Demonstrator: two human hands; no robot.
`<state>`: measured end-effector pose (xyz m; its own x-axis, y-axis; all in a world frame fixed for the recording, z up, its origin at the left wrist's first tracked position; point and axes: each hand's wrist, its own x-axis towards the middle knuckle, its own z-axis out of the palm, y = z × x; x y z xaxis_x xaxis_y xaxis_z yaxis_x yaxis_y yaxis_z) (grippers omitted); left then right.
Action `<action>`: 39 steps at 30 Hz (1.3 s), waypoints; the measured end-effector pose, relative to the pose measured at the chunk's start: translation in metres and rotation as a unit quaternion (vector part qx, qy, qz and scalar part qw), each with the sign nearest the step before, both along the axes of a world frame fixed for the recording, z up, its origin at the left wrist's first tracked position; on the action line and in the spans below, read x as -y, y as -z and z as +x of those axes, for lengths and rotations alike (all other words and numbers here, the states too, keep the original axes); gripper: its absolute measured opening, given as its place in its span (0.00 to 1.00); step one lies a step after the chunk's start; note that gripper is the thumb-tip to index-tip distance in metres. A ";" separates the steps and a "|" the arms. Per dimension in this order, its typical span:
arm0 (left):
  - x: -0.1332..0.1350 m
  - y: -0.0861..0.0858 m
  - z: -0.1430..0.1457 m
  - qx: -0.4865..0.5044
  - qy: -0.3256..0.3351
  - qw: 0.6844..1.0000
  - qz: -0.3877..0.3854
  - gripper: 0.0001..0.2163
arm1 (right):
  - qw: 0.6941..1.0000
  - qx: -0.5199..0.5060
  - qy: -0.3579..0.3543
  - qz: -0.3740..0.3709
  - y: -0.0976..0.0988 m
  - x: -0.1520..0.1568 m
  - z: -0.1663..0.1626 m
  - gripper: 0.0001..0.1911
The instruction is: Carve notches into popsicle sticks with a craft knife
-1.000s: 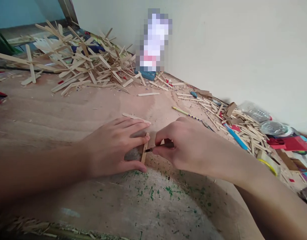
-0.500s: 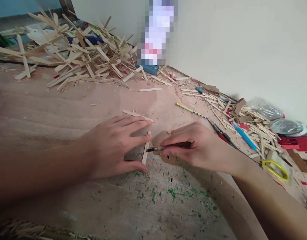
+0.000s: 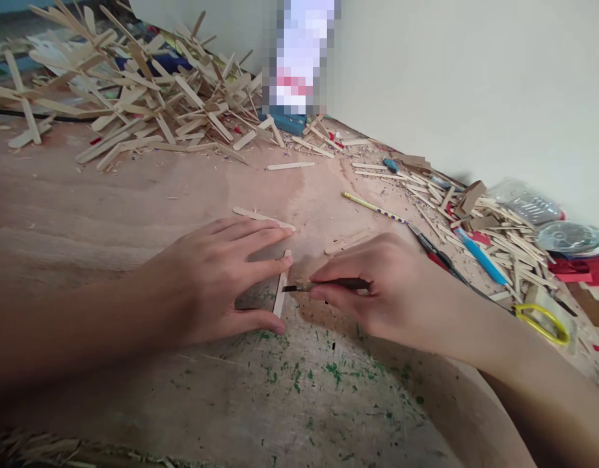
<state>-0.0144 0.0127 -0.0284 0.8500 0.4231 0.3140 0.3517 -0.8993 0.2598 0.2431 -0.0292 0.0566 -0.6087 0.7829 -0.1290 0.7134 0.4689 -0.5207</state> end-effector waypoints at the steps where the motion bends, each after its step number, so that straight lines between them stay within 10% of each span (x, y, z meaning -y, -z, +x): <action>1: 0.000 0.000 0.000 0.000 0.000 1.000 -0.001 0.32 | 1.000 0.025 -0.007 0.002 -0.006 0.001 -0.005 0.16; 12: -0.001 0.001 0.002 -0.026 0.003 0.999 -0.018 0.34 | 0.992 0.091 -0.066 0.063 -0.011 -0.005 -0.017 0.17; 23: 0.001 0.002 0.003 -0.017 -0.007 1.000 0.002 0.35 | 0.992 -0.047 -0.010 0.116 0.035 0.021 0.020 0.10; 39: 0.000 0.002 0.002 -0.011 -0.005 1.000 0.012 0.35 | 0.998 0.029 -0.028 0.052 -0.008 0.004 -0.007 0.13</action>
